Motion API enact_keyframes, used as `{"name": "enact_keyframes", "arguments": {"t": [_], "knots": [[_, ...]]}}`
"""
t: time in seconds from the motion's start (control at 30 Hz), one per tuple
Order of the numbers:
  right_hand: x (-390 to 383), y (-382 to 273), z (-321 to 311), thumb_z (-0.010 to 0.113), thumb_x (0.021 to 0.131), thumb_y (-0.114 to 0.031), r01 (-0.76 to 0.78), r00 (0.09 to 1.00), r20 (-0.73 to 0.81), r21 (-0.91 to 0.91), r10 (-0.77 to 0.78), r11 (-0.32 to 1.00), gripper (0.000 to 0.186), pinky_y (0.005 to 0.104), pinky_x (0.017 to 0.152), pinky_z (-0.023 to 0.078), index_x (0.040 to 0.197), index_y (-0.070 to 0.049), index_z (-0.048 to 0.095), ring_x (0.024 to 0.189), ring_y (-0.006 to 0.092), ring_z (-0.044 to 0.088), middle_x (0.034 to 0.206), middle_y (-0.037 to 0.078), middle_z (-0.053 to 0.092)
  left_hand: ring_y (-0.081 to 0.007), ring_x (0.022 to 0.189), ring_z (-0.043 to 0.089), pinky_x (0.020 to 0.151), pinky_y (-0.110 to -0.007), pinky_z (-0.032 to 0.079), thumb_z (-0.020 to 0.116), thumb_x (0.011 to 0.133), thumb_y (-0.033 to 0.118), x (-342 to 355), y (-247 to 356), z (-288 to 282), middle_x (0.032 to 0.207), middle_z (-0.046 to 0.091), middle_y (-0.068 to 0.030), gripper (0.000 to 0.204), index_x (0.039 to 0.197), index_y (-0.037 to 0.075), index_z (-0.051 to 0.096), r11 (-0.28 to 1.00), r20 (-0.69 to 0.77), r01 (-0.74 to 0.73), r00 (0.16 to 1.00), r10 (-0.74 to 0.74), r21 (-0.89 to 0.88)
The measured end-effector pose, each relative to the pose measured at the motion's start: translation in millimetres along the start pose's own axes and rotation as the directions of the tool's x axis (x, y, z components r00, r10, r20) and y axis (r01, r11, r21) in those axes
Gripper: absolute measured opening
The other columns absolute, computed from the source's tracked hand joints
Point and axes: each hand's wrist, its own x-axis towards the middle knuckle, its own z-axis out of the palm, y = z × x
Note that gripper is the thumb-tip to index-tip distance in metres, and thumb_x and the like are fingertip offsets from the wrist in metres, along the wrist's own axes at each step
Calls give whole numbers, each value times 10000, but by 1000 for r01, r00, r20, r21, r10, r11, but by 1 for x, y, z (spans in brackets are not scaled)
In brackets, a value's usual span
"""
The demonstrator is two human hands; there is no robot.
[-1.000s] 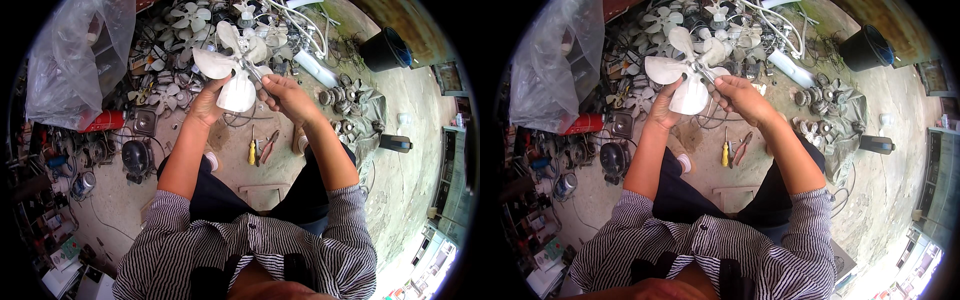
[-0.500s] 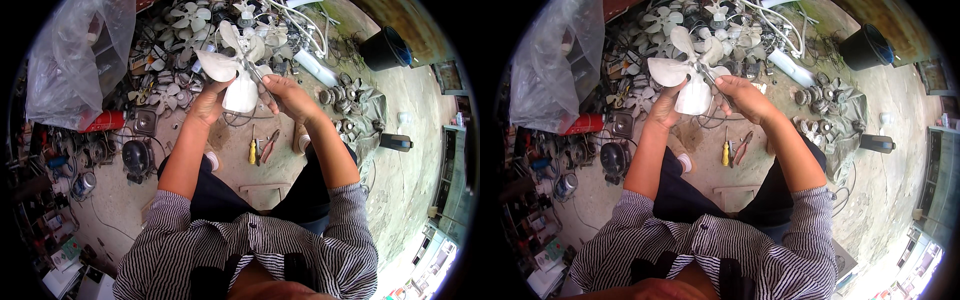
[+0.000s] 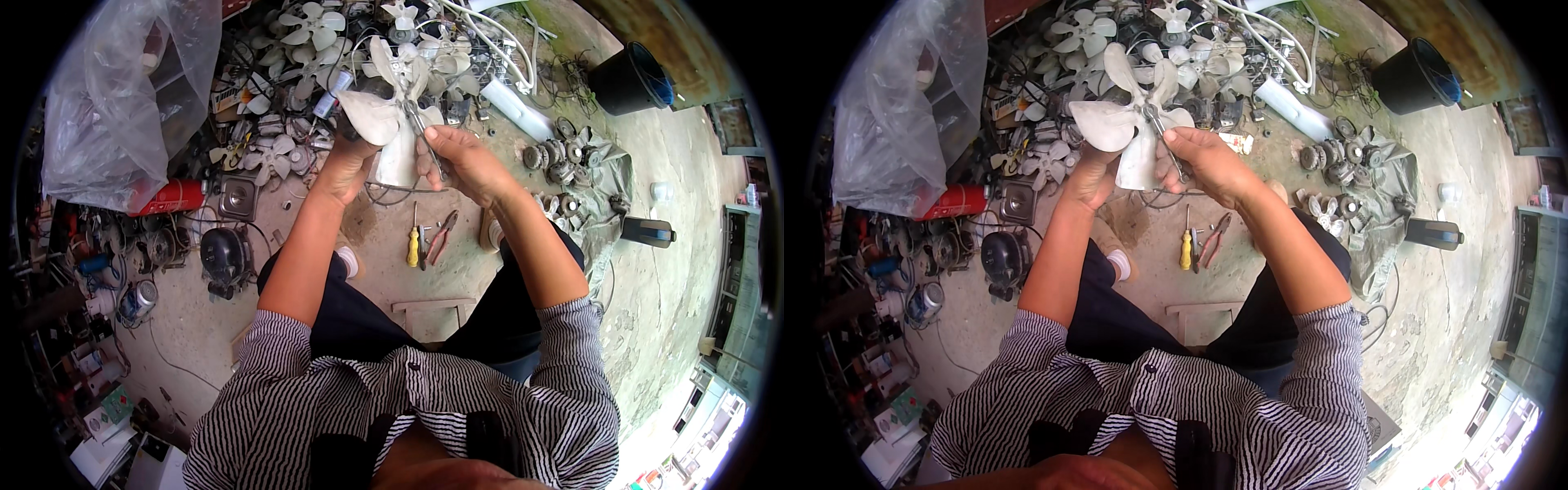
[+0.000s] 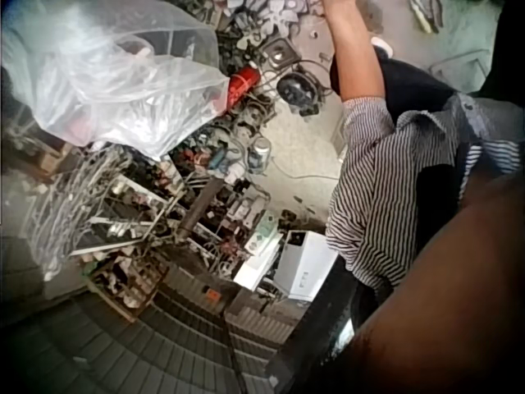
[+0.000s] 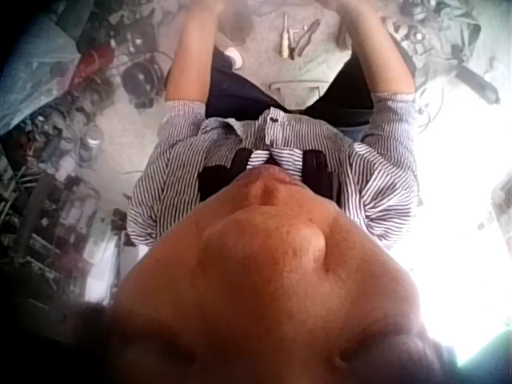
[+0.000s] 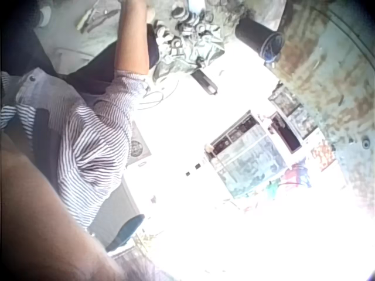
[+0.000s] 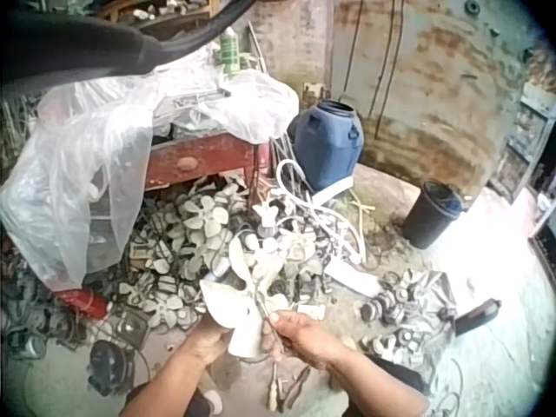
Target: The person disassembles and reassembles white plastic fan blades using a wrench and pliers. They remove a blade from a motor housing, tighten the central nut, and reattach the blade to the motor.
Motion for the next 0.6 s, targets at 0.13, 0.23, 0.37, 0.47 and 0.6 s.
{"name": "enact_keyframes", "arguments": {"t": [0.13,0.23,0.37,0.47,0.6], "knots": [[1,1,-8,478,978,-322,30,999,20,-54,-29,998,292,218,506,420,880,-72,592,541,95,509,715,44,597,-143,1077,538,978,-309,408,855,638,200,0,-1,1,1122,569,-5,675,1193,84,489,1000,-9,3,1000,-3,10],[4,1,-16,504,970,-301,31,998,47,-70,-28,997,297,248,544,465,893,-31,602,574,118,548,710,66,611,-133,1058,544,971,-297,409,850,648,211,-5,2,11,1110,572,-3,651,1181,82,499,999,-38,-20,999,21,26],[5,-1,-16,505,970,-305,69,998,13,-137,-68,988,302,233,514,446,881,-35,609,555,101,537,700,51,609,-115,1021,548,938,-282,419,832,680,193,-4,0,14,1093,575,-2,574,1150,80,522,997,-87,2,996,5,74],[2,-6,-10,506,969,-314,55,995,-73,-232,-74,971,300,213,486,409,876,-49,611,532,83,514,686,32,598,-109,1003,542,909,-282,422,806,720,162,-2,-9,14,1070,584,-4,473,1111,81,553,985,-96,-116,987,129,130],[-2,-9,-2,533,958,-314,31,992,-107,-294,-66,955,300,213,475,412,878,-40,627,530,73,532,689,28,609,-109,982,537,891,-278,420,785,747,140,-1,-13,12,1031,597,-2,376,1061,80,586,984,-84,-16,996,31,178]]}}
